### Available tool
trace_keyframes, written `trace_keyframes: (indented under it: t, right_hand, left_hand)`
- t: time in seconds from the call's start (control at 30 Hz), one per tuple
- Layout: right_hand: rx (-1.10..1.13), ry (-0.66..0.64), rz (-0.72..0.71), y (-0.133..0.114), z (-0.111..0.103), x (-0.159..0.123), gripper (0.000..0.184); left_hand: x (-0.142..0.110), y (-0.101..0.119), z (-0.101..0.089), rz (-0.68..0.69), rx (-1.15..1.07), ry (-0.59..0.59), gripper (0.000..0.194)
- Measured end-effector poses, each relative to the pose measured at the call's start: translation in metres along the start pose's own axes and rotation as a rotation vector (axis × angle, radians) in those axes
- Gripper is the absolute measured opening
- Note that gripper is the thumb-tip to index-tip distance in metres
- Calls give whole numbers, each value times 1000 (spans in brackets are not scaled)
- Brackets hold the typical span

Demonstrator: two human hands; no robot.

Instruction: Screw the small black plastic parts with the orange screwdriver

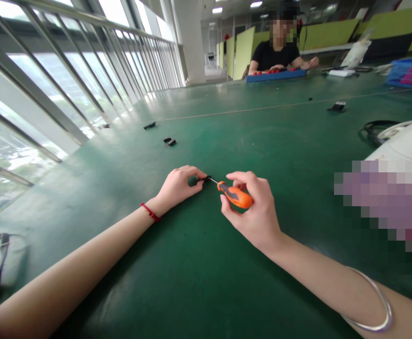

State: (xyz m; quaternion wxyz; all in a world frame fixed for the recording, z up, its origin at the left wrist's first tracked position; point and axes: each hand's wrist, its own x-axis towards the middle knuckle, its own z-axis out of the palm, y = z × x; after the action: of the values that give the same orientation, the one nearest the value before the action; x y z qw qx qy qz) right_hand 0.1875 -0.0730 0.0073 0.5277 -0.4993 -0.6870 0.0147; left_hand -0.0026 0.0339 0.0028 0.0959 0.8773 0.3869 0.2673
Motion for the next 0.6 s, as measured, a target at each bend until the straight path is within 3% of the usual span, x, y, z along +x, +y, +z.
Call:
trace_keyframes:
  t: [0.27, 0.43, 0.6]
  right_hand:
    - [1, -17, 28, 0, 0, -1, 32]
    - [-14, -99, 25, -1, -1, -1, 8]
    - [74, -88, 103, 3, -1, -2, 14]
  left_hand:
    - [0, 1, 1, 1, 7, -1, 17]
    - [-1, 7, -1, -2, 127, 47, 12]
    - [-3, 13, -4, 34, 199, 60, 15]
